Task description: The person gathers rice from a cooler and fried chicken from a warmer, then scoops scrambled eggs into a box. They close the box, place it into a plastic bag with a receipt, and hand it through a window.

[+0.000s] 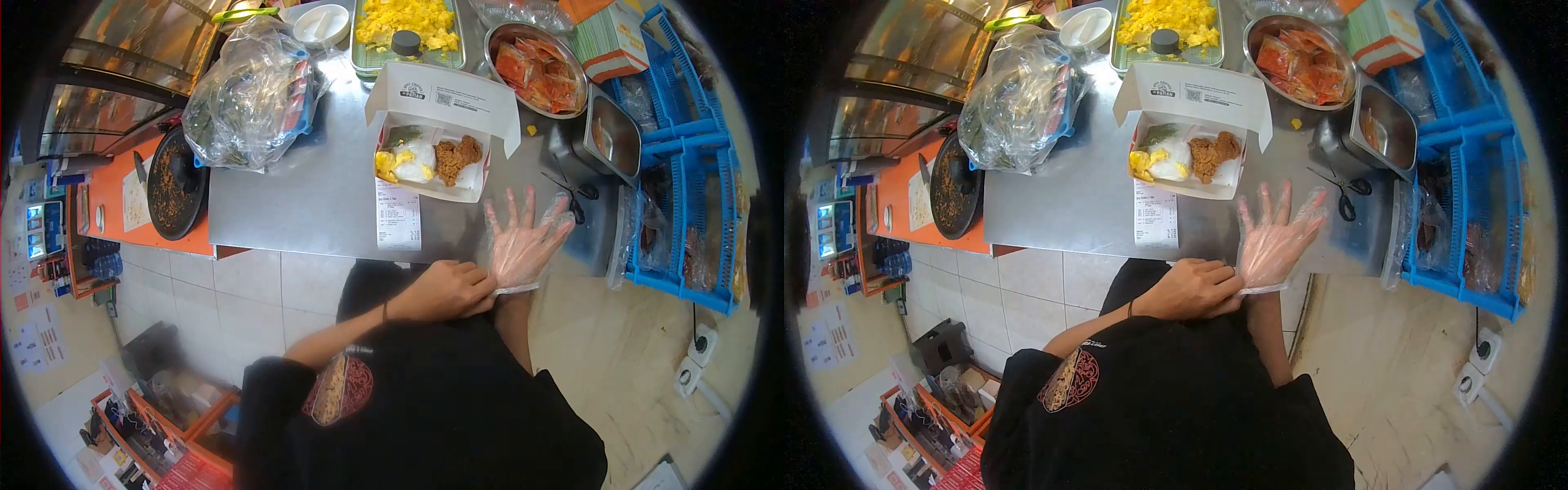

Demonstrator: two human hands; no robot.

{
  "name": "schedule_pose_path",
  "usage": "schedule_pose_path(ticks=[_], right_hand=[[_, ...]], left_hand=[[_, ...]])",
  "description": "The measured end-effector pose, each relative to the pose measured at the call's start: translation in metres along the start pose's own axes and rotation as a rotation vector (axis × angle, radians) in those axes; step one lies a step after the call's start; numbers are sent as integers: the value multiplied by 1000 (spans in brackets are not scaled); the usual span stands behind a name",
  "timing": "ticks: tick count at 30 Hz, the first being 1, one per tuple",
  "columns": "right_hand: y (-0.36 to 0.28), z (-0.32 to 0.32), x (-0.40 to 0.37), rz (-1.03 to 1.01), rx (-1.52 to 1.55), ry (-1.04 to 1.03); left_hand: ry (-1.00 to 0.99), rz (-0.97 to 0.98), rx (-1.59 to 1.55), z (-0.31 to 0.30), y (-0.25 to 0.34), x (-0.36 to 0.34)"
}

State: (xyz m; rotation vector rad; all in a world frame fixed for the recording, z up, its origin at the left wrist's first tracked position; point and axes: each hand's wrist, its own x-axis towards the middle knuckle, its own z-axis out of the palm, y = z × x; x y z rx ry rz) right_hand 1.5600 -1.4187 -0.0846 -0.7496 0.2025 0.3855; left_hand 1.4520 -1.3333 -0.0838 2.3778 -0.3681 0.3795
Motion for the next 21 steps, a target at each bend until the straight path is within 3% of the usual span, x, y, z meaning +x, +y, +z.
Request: schedule_pose_path(ticks=[9,17,19,21], right_hand=[[-1,14,-1,-180,-98,0],[6,21,7,-304,-326,54],[12,11,10,-326,-395,-60],[14,11,11,-309,-371,-48]], left_hand=[[142,-128,83,-1,-1,-4],[66,-114,4,1,-7,-12],[55,-127,25,0,-8,-13],[49,-135,34,-1,-8,-15]])
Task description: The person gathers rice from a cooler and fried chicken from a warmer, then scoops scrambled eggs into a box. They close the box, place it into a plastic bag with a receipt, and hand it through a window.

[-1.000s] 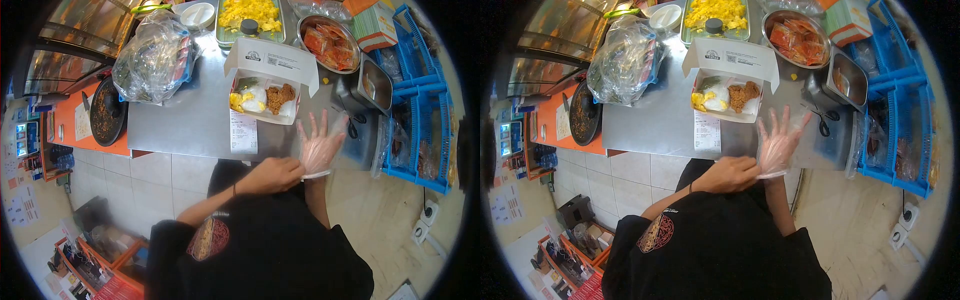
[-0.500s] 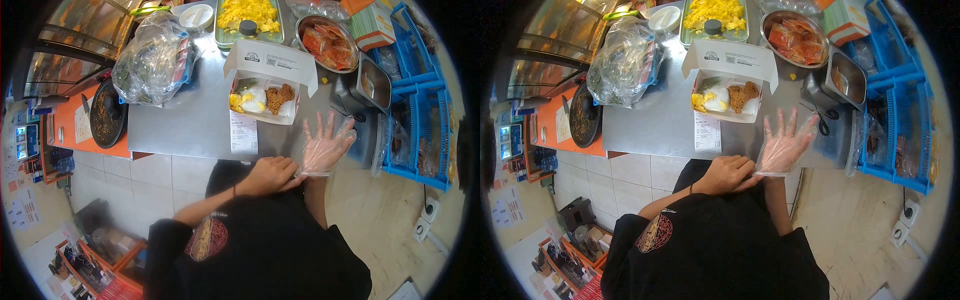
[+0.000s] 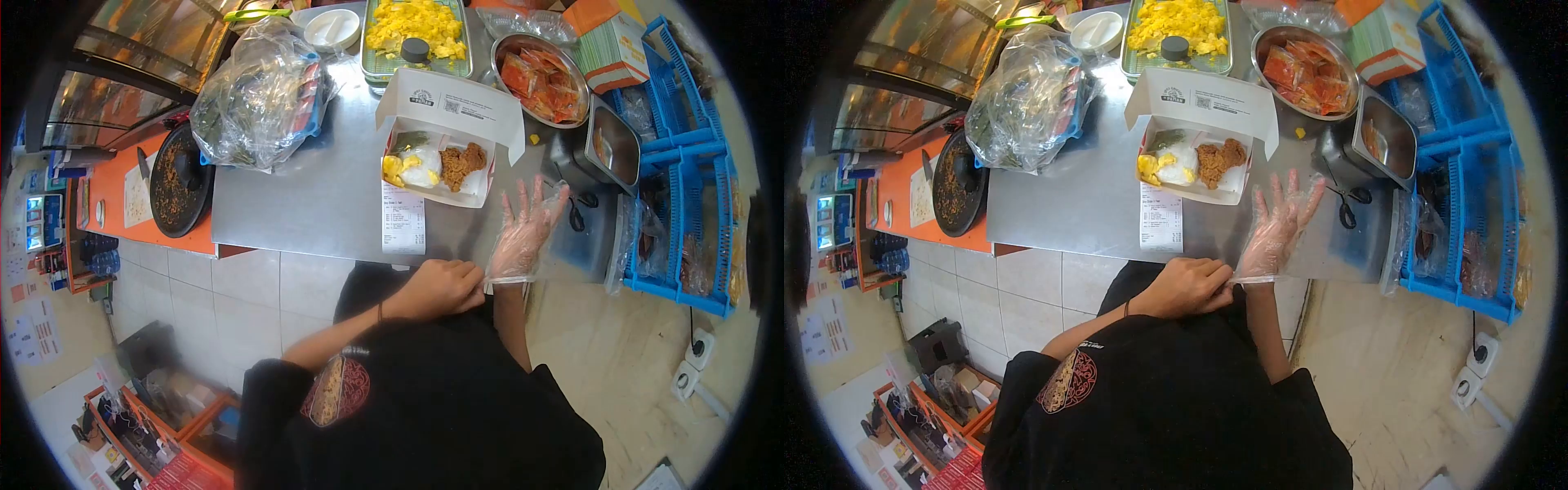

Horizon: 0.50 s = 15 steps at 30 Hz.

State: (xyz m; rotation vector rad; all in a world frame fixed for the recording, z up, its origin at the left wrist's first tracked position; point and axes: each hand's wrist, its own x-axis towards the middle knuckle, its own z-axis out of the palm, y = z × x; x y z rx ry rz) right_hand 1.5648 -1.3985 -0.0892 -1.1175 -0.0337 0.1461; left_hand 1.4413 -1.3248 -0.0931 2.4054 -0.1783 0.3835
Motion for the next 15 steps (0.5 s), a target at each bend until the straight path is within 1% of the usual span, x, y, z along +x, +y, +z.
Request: schedule_pose_path(ticks=[2,4,5,6,7,8,10,11,13,14,15], right_hand=[[0,4,-1,24,21,11],[-4,10,-2,-20,68,91],[-5,10,-2,-18,67,89],[-5,10,-2,-61,101,108],[-5,10,-2,-105,136,127],[-6,10,-3,-102,136,126],[-9,9,-8,-227,47,28],[-12,12,-10,-224,47,27],[-17,19,-14,-336,-7,7],[-19,20,-15,-335,-8,6],[-20,20,-15,-385,-30,-2]], left_hand=[[27,-33,-3,0,1,-2],[53,-67,-9,-2,3,-3],[44,-163,-91,-8,6,-2],[34,-258,-174,-11,7,-1],[34,-260,-174,-9,6,-2],[46,-276,-153,-6,5,-3],[57,-294,-132,0,2,-6],[31,-288,-130,3,0,-8],[6,-283,-130,5,0,-9],[-6,-272,-136,4,1,-9],[-18,-260,-143,4,2,-9]])
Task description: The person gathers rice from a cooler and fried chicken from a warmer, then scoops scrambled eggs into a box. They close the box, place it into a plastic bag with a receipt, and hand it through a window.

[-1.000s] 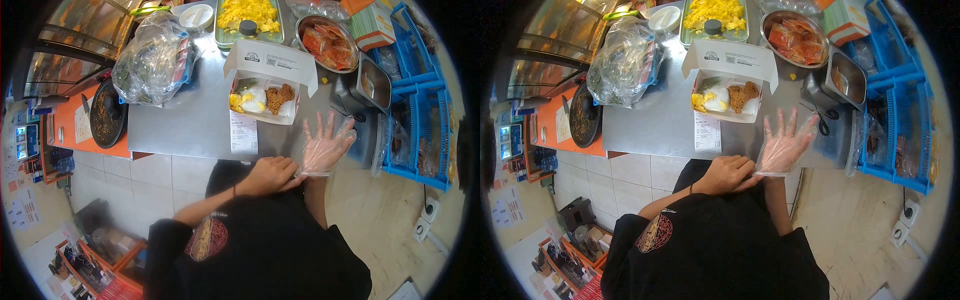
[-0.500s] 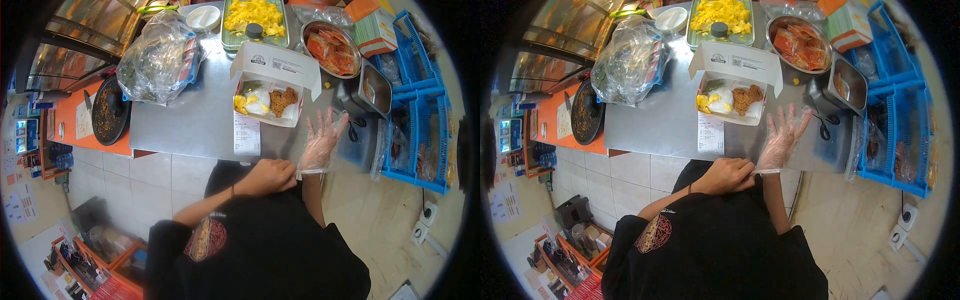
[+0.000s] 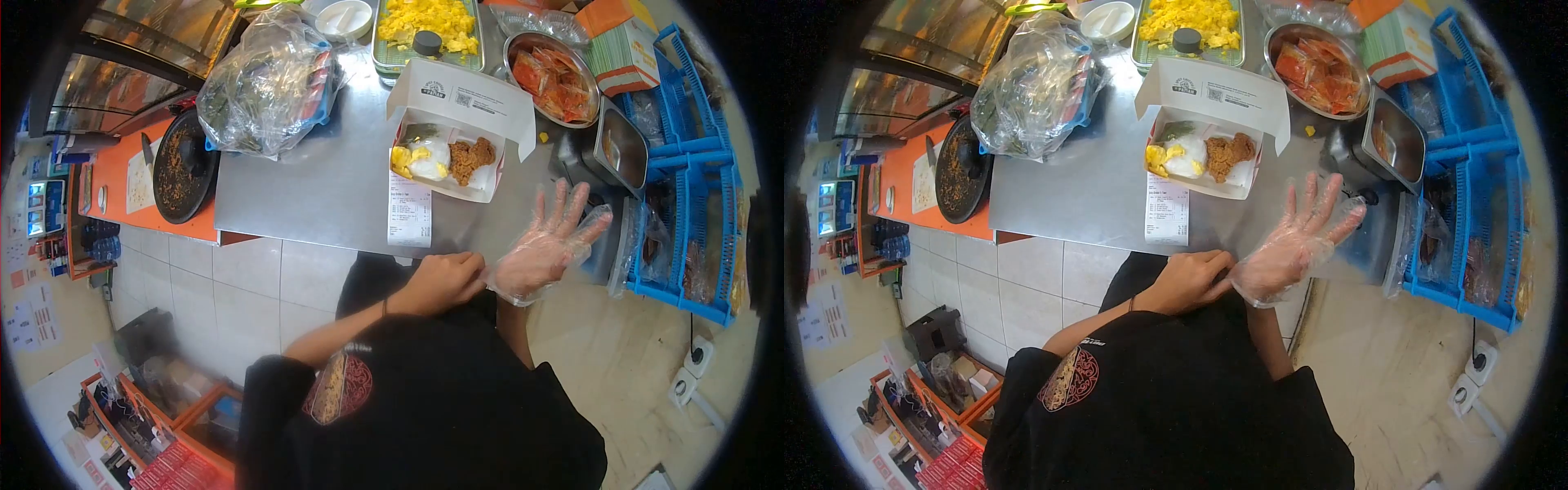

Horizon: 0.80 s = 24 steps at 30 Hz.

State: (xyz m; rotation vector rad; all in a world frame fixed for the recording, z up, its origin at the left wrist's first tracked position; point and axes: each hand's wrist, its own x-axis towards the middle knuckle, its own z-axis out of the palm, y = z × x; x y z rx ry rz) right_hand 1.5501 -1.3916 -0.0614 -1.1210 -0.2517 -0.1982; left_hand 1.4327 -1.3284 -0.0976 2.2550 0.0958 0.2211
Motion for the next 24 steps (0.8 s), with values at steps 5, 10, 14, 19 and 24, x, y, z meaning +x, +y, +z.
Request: schedule_pose_path(ticks=[5,10,14,19,24], right_hand=[[-6,2,2,-94,-28,-7],[-7,2,2,-123,-73,16],[-7,1,3,-138,-112,-6],[8,-11,4,-178,-169,-121],[8,31,-6,75,-149,-201]], left_hand=[[-47,39,-20,4,-1,0],[-115,144,-75,9,-2,-3],[-185,184,-40,7,-1,-3],[-70,-10,-178,-12,12,3],[204,2,-79,-8,-3,-10]])
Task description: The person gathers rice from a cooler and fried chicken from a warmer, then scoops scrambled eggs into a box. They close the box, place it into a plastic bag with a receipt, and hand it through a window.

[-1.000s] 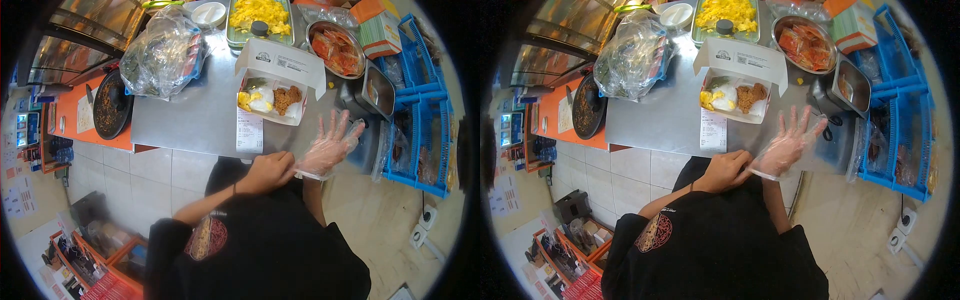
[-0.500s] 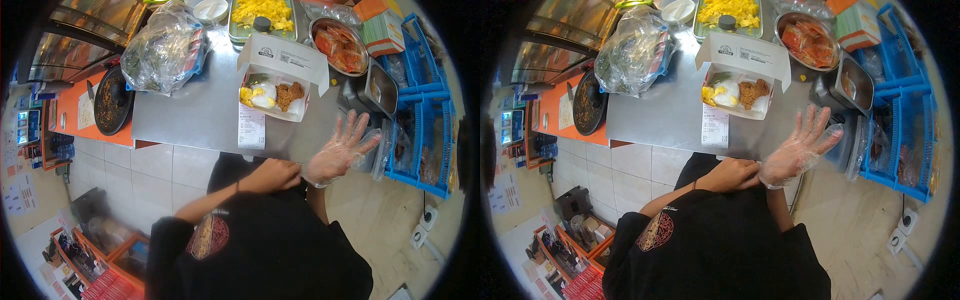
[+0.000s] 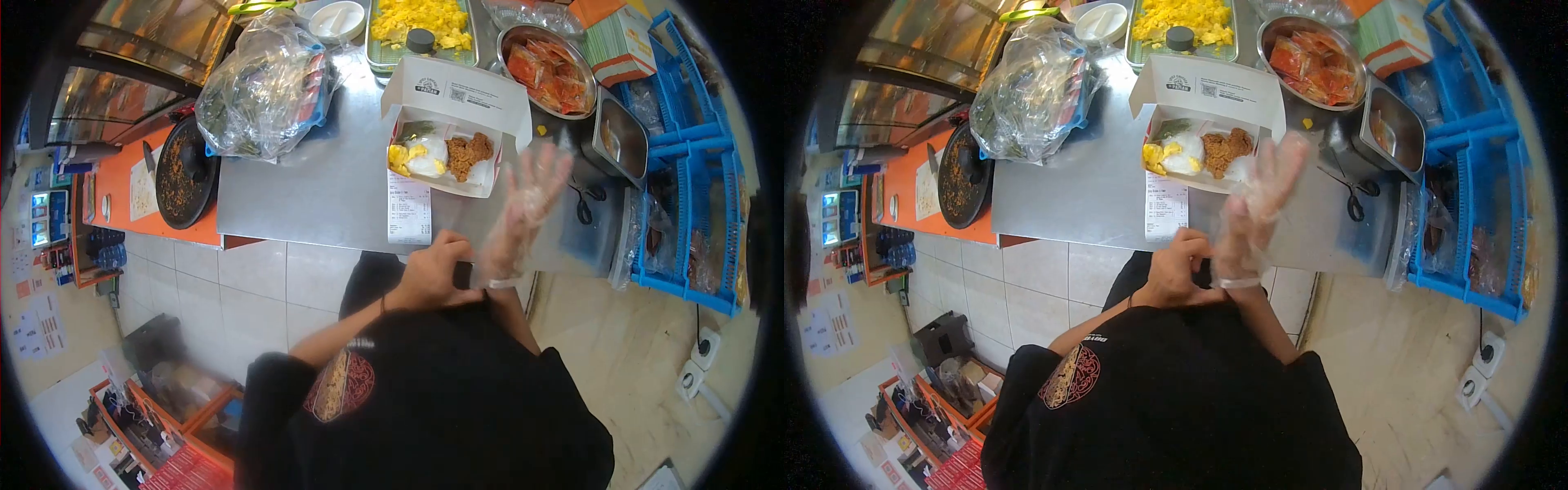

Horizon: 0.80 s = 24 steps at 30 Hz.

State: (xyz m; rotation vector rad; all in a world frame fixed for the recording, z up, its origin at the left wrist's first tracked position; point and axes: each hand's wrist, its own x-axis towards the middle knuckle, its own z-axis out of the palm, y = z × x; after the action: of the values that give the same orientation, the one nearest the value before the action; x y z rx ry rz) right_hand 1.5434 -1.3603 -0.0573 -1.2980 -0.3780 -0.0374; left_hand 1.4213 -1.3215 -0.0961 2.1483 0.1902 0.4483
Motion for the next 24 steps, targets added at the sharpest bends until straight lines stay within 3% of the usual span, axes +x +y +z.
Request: schedule_pose_path(ticks=[2,3,4,5,6,7,9,11,13,16,17,18,23,24], right_hand=[[-9,11,3,-69,-125,-160],[-12,14,5,-195,-264,-301],[-9,21,4,-194,-263,-290],[-4,30,3,-152,-341,-382],[2,37,1,-110,-419,-475],[6,40,-4,-109,-415,-466],[12,44,-19,113,-154,-506],[15,53,-48,82,-142,-539],[30,68,-76,58,-135,-572],[62,86,-110,58,-108,-655],[67,90,-116,84,43,-753],[72,92,-120,109,197,-848],[57,79,-106,169,195,-963],[45,67,-99,287,234,-1069]], left_hand=[[41,-3,26,2,-9,-6],[157,42,27,3,-14,-7],[274,87,27,4,-20,-9],[265,92,30,7,-28,-13],[415,41,-93,10,-38,-17],[564,-11,-215,8,-41,-16],[625,-30,-202,-2,-49,-17],[682,-49,-191,-18,-58,-18],[851,-365,-45,-39,-74,-22],[830,-483,24,-81,-73,-19],[822,-484,24,-87,-70,-18],[842,-454,104,-92,-66,-18],[803,-341,129,-107,-94,-28],[839,-316,277,-121,-109,-28]])
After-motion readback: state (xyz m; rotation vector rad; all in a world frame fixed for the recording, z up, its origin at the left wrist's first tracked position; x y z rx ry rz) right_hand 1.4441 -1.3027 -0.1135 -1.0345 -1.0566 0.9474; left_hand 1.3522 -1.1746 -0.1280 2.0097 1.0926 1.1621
